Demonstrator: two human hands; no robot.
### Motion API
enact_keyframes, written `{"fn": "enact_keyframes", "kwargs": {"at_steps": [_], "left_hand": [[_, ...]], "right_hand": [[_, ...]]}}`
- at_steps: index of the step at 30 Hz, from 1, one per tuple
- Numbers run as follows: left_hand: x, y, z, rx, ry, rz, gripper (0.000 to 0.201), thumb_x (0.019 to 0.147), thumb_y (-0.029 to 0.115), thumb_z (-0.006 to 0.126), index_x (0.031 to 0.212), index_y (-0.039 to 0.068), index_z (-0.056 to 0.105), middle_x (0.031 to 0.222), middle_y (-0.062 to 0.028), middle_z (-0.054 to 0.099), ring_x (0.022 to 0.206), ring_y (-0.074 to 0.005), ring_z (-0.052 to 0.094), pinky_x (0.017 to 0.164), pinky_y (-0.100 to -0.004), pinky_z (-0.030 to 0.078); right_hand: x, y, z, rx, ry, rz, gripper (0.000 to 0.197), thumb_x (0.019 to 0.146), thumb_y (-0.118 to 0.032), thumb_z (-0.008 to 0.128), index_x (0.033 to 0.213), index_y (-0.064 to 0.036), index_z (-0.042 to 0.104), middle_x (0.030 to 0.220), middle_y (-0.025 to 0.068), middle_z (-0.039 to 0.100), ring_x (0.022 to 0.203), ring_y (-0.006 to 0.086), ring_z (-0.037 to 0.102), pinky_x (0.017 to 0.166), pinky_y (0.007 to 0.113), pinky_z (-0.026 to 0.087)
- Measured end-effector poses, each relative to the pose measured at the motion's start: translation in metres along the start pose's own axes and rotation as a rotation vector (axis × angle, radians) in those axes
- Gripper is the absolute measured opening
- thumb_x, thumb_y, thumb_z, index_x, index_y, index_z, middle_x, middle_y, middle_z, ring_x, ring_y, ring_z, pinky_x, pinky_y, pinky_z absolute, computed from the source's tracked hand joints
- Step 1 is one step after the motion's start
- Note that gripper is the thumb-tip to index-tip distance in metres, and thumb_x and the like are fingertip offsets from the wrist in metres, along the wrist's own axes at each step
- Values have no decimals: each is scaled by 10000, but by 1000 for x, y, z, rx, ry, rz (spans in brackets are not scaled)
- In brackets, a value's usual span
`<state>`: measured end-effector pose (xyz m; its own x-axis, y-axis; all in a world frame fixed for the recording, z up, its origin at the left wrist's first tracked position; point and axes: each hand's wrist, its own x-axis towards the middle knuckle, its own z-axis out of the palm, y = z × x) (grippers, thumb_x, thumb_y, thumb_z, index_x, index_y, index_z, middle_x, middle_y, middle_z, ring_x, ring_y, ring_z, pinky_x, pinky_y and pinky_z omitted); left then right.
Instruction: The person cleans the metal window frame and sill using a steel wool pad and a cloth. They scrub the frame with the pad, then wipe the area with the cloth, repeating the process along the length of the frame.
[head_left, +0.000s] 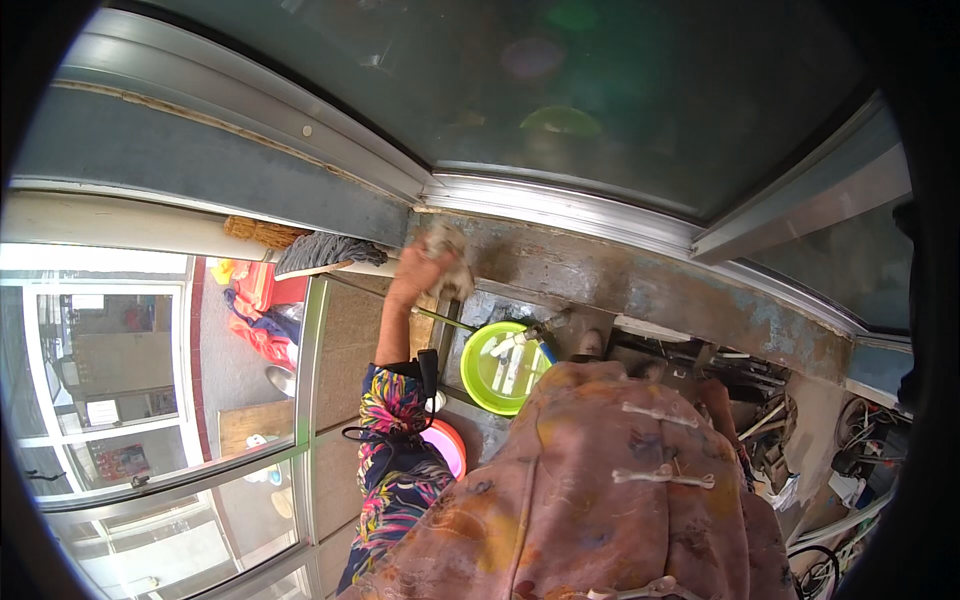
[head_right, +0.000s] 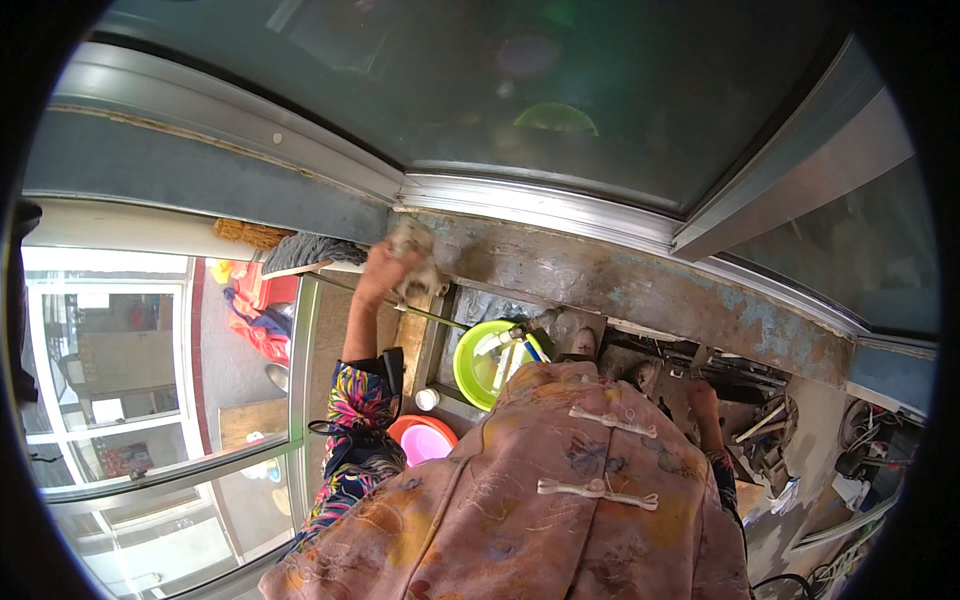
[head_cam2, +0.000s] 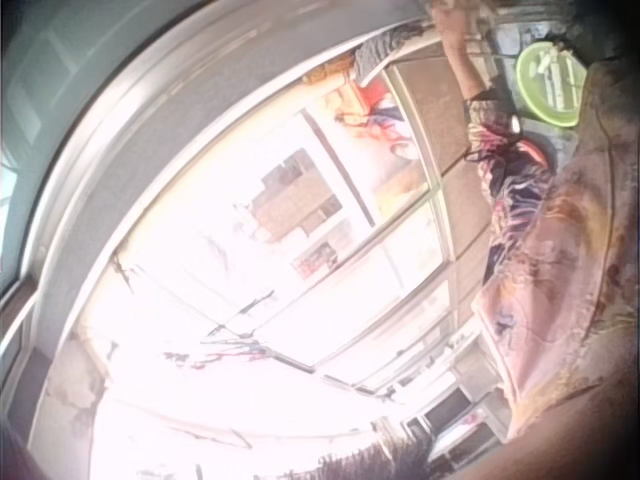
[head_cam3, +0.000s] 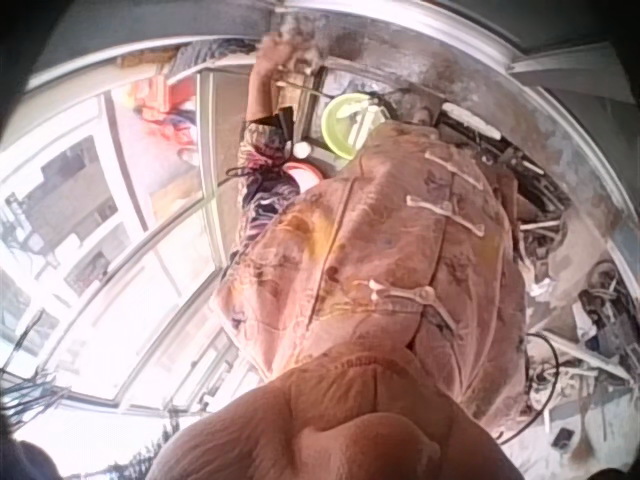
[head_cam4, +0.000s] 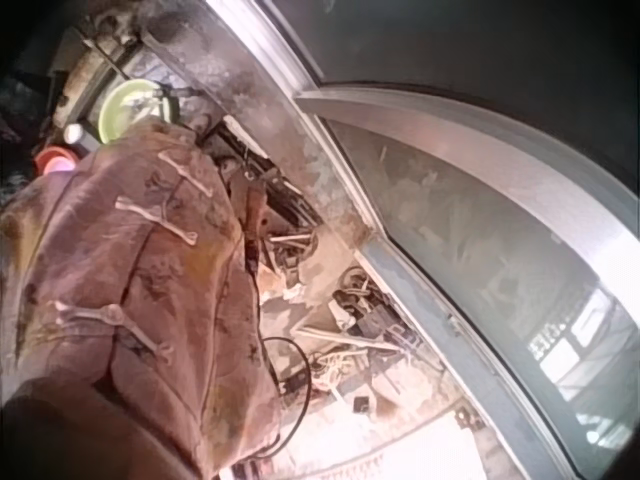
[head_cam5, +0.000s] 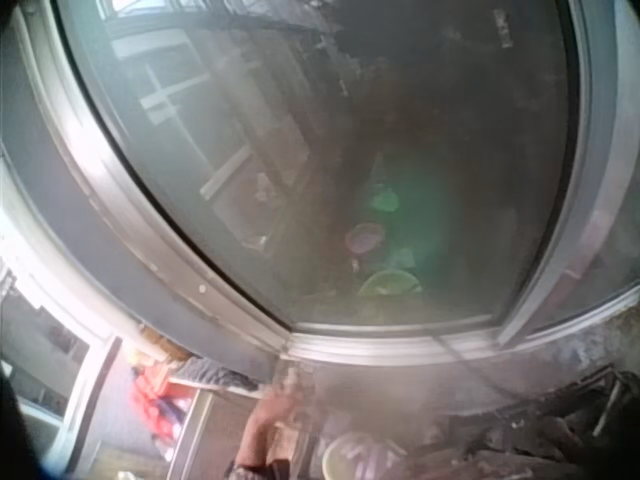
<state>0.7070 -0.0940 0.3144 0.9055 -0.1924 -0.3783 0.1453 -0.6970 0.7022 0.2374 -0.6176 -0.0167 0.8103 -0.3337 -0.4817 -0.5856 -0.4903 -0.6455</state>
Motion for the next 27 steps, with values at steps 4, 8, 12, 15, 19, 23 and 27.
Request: {"fn": "enact_keyframes", "kwargs": {"at_steps": [4, 8, 12, 15, 19, 23, 27], "left_hand": [[14, 3, -19, -965, 307, -49, 236, 888, 185, 549, 1037, 6, 585, 968, -58, 645, 881, -171, 637, 763, -313, 532], [44, 3, -14, -1107, 431, 186, 231, 896, 199, 562, 1045, 24, 583, 1010, -54, 628, 919, -166, 621, 786, -311, 519], [82, -12, 14, -658, 496, 209, 589, 840, 341, 620, 1278, -20, 467, 1180, -160, 591, 1083, -281, 555, 947, -360, 410], [95, -21, 31, 102, 406, 105, 783, 757, 421, 669, 1343, 18, 340, 1156, -283, 570, 1105, -418, 541, 917, -445, 433], [93, -19, 34, 382, 408, 58, 712, 745, 447, 669, 1268, 69, 367, 1135, -248, 592, 1041, -425, 567, 872, -484, 454], [97, -12, 28, 433, 449, 56, 653, 735, 459, 684, 1207, 77, 442, 1074, -232, 624, 1002, -420, 585, 843, -486, 469], [113, -16, 22, 389, 528, 89, 615, 737, 459, 688, 1196, 95, 499, 1035, -229, 642, 980, -422, 592, 825, -487, 478]], "right_hand": [[0, -3, -3, 30, 31, -28, 269, 835, -261, 534, 766, -29, 652, 588, 91, 597, 535, 186, 604, 493, 344, 473], [-3, -7, -4, 113, 63, 30, 260, 832, -256, 539, 765, -29, 647, 580, 82, 593, 526, 175, 596, 488, 322, 474], [-11, -13, -6, 230, 84, 136, 228, 829, -234, 550, 776, -29, 634, 574, 78, 584, 512, 163, 580, 480, 311, 469], [-16, -17, -8, 176, 88, 118, 214, 830, -219, 556, 764, -27, 624, 565, 77, 578, 507, 156, 572, 472, 314, 461], [-19, -17, -7, 45, 65, 10, 247, 833, -227, 559, 710, -19, 609, 562, 85, 575, 509, 161, 575, 465, 326, 450], [-20, -10, -5, 51, 74, 32, 313, 837, -269, 547, 665, -14, 602, 562, 104, 569, 523, 192, 587, 487, 356, 451], [-19, -5, -6, -91, 70, -128, 326, 837, -289, 529, 673, -23, 621, 560, 109, 566, 537, 212, 593, 513, 380, 452]]}}
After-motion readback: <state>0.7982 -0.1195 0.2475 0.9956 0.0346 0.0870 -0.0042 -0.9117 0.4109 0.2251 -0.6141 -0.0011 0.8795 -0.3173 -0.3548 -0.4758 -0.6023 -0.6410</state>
